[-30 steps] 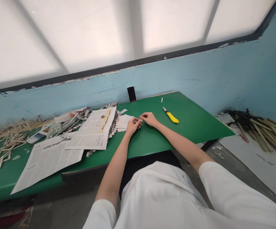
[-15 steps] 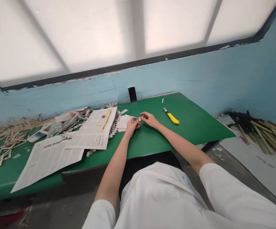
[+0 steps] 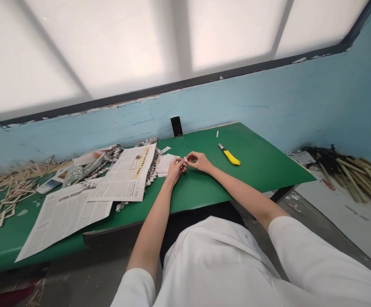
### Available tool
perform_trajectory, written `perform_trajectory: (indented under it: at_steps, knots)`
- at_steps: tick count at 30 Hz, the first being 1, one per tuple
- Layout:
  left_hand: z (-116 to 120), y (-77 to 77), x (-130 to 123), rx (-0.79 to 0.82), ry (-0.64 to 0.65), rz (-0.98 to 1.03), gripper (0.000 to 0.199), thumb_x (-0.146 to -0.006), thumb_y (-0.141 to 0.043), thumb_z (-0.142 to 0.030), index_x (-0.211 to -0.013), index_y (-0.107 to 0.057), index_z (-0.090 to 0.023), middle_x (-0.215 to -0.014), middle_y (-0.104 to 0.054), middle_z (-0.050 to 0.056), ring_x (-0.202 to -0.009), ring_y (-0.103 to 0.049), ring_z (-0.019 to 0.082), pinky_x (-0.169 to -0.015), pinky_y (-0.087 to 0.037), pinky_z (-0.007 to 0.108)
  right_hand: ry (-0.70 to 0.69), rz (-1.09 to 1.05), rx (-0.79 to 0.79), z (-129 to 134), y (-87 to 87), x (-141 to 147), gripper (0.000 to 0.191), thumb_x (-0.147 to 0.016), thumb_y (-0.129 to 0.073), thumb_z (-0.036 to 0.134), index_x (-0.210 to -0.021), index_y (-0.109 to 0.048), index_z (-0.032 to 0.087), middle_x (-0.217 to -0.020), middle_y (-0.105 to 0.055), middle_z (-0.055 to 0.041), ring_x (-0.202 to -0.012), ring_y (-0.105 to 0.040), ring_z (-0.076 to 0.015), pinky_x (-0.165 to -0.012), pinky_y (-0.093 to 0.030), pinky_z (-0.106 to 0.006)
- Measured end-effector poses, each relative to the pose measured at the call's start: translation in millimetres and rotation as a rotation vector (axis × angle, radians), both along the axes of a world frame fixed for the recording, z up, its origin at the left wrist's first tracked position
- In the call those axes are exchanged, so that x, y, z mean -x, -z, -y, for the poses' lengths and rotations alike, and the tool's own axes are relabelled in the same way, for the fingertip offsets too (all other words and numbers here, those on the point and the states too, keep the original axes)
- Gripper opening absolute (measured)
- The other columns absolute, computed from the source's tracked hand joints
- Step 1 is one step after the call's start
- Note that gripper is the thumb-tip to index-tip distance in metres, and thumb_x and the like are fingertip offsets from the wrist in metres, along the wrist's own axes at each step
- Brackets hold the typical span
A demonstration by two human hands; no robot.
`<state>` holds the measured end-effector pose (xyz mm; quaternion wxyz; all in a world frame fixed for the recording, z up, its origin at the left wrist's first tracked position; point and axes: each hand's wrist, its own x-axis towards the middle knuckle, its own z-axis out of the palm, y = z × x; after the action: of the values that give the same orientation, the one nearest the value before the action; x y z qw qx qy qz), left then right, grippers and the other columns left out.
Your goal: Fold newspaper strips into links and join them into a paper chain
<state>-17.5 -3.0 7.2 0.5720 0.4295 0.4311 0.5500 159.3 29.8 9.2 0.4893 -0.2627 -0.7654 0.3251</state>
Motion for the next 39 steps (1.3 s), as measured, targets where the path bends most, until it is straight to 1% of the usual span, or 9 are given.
perform_trajectory:
  at_steps: [7, 13, 19, 24, 27, 32, 34, 36, 39]
  knots:
    - [-2, 2.2, 2, 0.015, 0.002, -0.009, 0.051, -0.066, -0.091, -0.046, -0.087, -0.055, -0.017, -0.063, -0.065, 0.000, -0.048, -0.056, 0.009, -0.048, -0.040, 0.021, -0.019, -0.026, 0.070, -1, 1.9, 2, 0.032, -0.083, -0.072, 0.051, -0.090, -0.068, 0.020, -0.083, -0.071, -0.0038, -0.073, -0.065, -0.0183, -0.074, -0.058, -0.034]
    - [0, 4.3, -1, -0.102, 0.006, -0.095, 0.061, -0.064, -0.090, -0.058, -0.091, -0.052, -0.018, -0.069, -0.070, 0.002, -0.053, -0.062, 0.012, -0.053, -0.047, 0.024, -0.017, -0.022, 0.225, -9, 7.8, 2, 0.041, -0.086, -0.069, 0.058, -0.097, -0.067, 0.019, -0.080, -0.071, -0.0025, -0.071, -0.063, -0.0171, -0.066, -0.053, -0.030]
    - [4, 5.0, -4, -0.198, 0.070, -0.231, 0.054, -0.073, -0.083, -0.058, -0.089, -0.051, -0.018, -0.070, -0.071, 0.004, -0.053, -0.062, 0.011, -0.052, -0.045, 0.023, -0.141, 0.029, 0.308, -11, 7.2, 1, 0.052, -0.089, -0.060, 0.065, -0.076, -0.075, 0.016, -0.069, -0.072, -0.0039, -0.071, -0.066, -0.0200, -0.072, -0.051, -0.030]
    - [1, 7.7, -5, -0.150, 0.070, -0.185, 0.053, -0.070, -0.086, -0.055, -0.084, -0.049, -0.019, -0.067, -0.069, 0.002, -0.050, -0.057, 0.010, -0.049, -0.040, 0.022, -0.025, 0.016, 0.332, -17, 8.8, 4, 0.054, -0.081, -0.065, 0.068, -0.070, -0.075, 0.016, -0.063, -0.070, -0.0032, -0.064, -0.060, -0.0192, -0.063, -0.046, -0.029]
    - [-1, 8.3, -6, -0.139, 0.067, -0.167, 0.051, -0.070, -0.086, -0.052, -0.083, -0.049, -0.019, -0.065, -0.067, 0.001, -0.049, -0.055, 0.009, -0.048, -0.039, 0.022, -0.007, 0.008, 0.329, -21, 10.8, 5, 0.053, -0.079, -0.066, 0.066, -0.068, -0.074, 0.015, -0.061, -0.069, -0.0023, -0.060, -0.056, -0.0169, -0.061, -0.042, -0.028]
    - [1, 5.8, -10, -0.123, 0.073, -0.200, 0.042, -0.078, -0.081, -0.047, -0.089, -0.053, -0.018, -0.070, -0.070, 0.004, -0.052, -0.060, 0.011, -0.052, -0.046, 0.023, 0.012, 0.017, 0.334, -23, 14.5, 2, 0.049, -0.080, -0.066, 0.061, -0.067, -0.074, 0.015, -0.060, -0.067, -0.0017, -0.060, -0.055, -0.0165, -0.062, -0.042, -0.028]
    - [3, 2.6, -10, -0.109, 0.019, -0.245, 0.037, -0.084, -0.075, -0.045, -0.100, -0.058, -0.017, -0.071, -0.071, 0.004, -0.053, -0.063, 0.014, -0.053, -0.048, 0.026, 0.061, 0.021, 0.316, -26, 15.7, 0, 0.047, -0.081, -0.065, 0.060, -0.069, -0.075, 0.016, -0.062, -0.067, -0.0017, -0.062, -0.056, -0.0174, -0.063, -0.042, -0.029]
    - [6, -1.5, -7, -0.110, -0.096, -0.337, 0.036, -0.088, -0.070, -0.042, -0.112, -0.060, -0.018, -0.072, -0.071, 0.003, -0.051, -0.064, 0.016, -0.053, -0.049, 0.027, 0.135, 0.004, 0.282, -29, 16.2, -3, 0.045, -0.083, -0.063, 0.058, -0.072, -0.075, 0.016, -0.066, -0.069, -0.0025, -0.065, -0.058, -0.0185, -0.065, -0.043, -0.029]
    - [9, -6.7, 3, -0.188, -0.297, -0.603, 0.030, -0.092, -0.063, -0.037, -0.117, -0.062, -0.021, -0.083, -0.075, 0.004, -0.059, -0.067, 0.017, -0.063, -0.053, 0.031, 0.275, -0.005, 0.258, -35, 15.8, -9, 0.041, -0.086, -0.058, 0.052, -0.077, -0.074, 0.016, -0.071, -0.070, -0.0041, -0.068, -0.059, -0.0192, -0.066, -0.044, -0.029]
